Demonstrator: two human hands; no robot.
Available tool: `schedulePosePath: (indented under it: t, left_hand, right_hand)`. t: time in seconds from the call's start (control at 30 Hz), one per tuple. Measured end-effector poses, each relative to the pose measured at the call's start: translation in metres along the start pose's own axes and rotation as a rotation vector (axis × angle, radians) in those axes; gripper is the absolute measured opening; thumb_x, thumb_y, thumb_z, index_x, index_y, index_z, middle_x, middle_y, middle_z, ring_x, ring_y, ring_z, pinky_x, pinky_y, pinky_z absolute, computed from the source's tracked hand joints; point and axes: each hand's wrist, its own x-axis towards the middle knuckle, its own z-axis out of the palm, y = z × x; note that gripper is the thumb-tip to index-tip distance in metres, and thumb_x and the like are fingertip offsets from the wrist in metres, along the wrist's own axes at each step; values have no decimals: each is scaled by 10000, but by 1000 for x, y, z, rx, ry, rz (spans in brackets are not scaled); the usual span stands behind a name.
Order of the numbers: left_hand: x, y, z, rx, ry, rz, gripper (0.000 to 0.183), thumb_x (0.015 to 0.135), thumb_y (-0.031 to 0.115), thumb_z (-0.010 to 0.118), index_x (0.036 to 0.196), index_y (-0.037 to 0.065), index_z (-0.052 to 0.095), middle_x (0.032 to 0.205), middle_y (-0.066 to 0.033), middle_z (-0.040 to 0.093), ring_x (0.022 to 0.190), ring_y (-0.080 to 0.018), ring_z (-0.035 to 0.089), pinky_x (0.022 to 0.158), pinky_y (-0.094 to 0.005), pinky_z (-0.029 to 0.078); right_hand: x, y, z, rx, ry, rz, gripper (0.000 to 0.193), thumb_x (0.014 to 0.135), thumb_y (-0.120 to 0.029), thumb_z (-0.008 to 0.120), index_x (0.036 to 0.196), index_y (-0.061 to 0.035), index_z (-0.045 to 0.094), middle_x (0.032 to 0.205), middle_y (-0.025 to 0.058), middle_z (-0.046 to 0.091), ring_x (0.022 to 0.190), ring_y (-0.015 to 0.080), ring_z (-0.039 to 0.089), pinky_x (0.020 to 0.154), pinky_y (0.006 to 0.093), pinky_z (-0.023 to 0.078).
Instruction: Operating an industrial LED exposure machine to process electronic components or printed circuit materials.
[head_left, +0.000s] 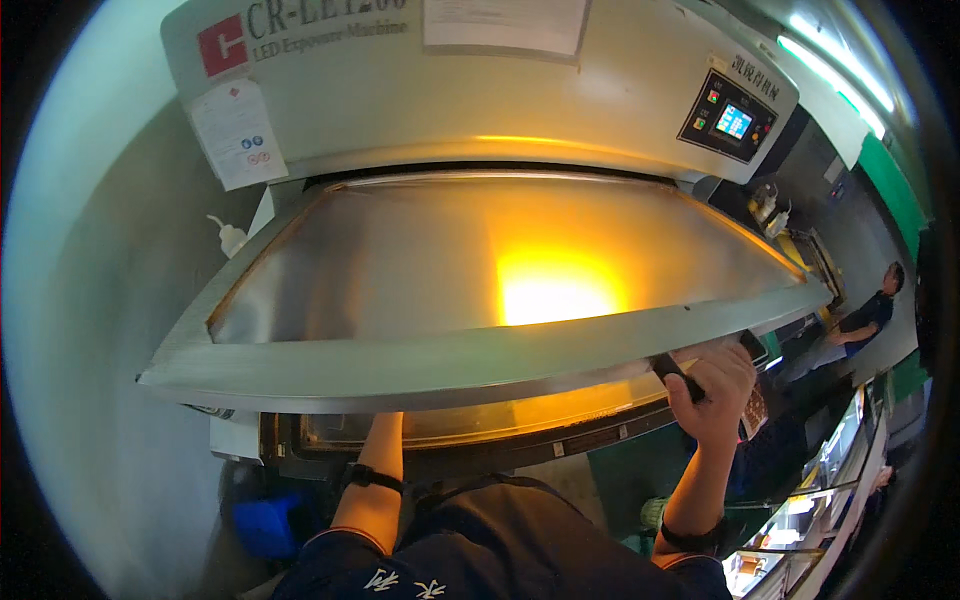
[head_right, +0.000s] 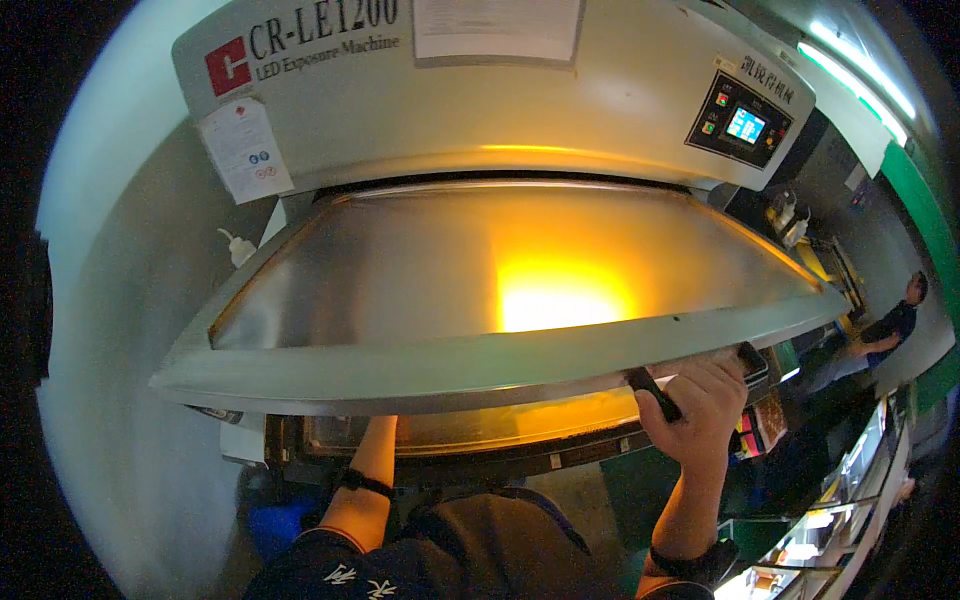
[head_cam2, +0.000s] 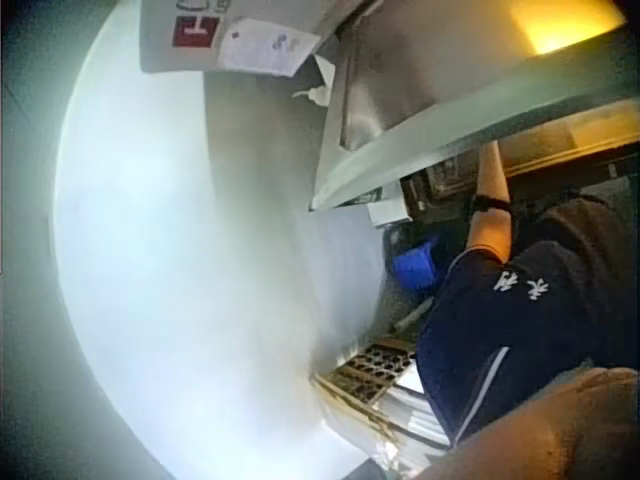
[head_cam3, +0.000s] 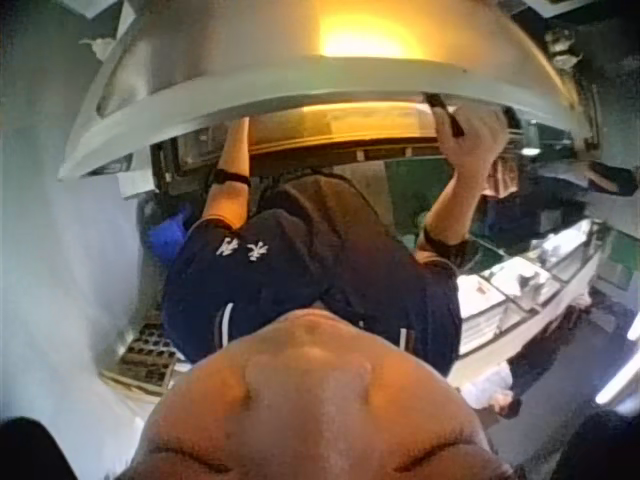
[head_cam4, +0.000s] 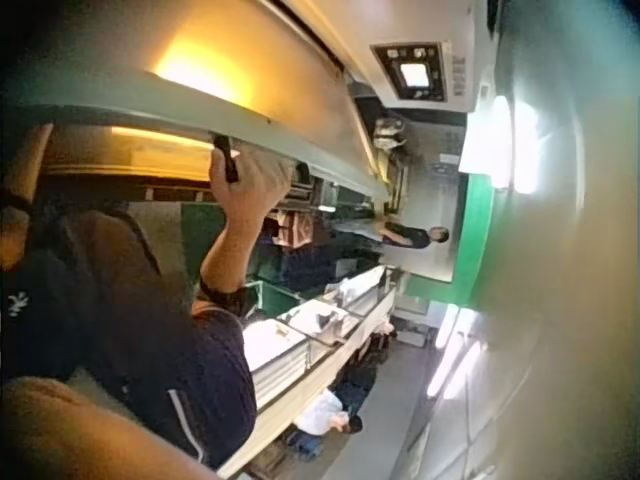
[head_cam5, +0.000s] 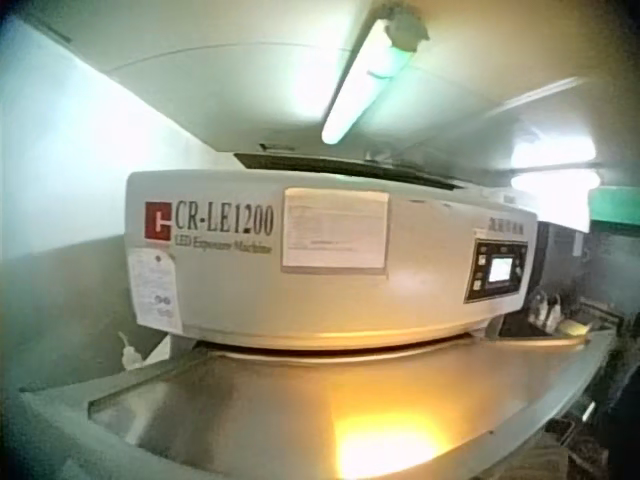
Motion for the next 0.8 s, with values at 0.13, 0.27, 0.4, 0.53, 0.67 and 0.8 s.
schedulePosePath:
  t: [0.13, 0.27, 0.4, 0.53, 0.67, 0.8]
  left_hand:
    - [22, -27, 6, 87, 93, -103, 664, 813, 393, 736, 1338, 58, 504, 1363, -180, 513, 1078, -380, 600, 902, -463, 500]
    - [38, -81, 5, 146, 170, -148, 683, 803, 403, 749, 1337, 57, 502, 1379, -184, 499, 1069, -384, 604, 888, -470, 507]
    - [62, -110, -42, -463, -193, -395, 805, 763, 425, 795, 1380, 42, 447, 1441, -204, 427, 1100, -364, 591, 823, -471, 531]
    - [12, -29, -57, -1431, -543, -452, 515, 778, 243, 786, 1184, -15, 601, 1101, -173, 659, 975, -309, 642, 804, -394, 528]
    - [-27, 60, -23, -1444, -84, -76, 341, 830, 95, 704, 1144, -10, 623, 1077, -107, 673, 948, -216, 630, 900, -352, 466]
    - [-50, 61, -100, -1842, -418, -32, 273, 861, 31, 657, 1127, -25, 628, 1086, -116, 674, 966, -206, 635, 888, -344, 489]
  right_hand:
    - [24, 32, 1, -32, 258, -212, 419, 879, -375, 562, 564, -113, 479, 530, 32, 471, 486, 241, 487, 560, 364, 380]
    - [50, 42, -5, -135, 365, -284, 390, 904, -392, 519, 642, -103, 537, 580, 47, 511, 515, 237, 507, 572, 367, 401]
    - [76, 53, 0, -153, 461, -318, 365, 898, -393, 520, 682, -104, 573, 611, 50, 548, 536, 238, 537, 588, 368, 424]
    - [85, 71, 11, -232, 554, -324, 360, 911, -412, 514, 832, -107, 688, 729, 52, 652, 668, 257, 618, 694, 390, 457]
    - [78, 46, 40, -163, 713, -86, 515, 964, -315, 543, 1371, -11, 460, 1387, 167, 488, 1272, 300, 463, 1068, 453, 341]
    - [-35, 39, 116, 167, 278, 534, 713, 922, -266, 615, 1503, -51, 264, 1542, 188, 279, 1440, 344, 238, 1165, 490, 201]
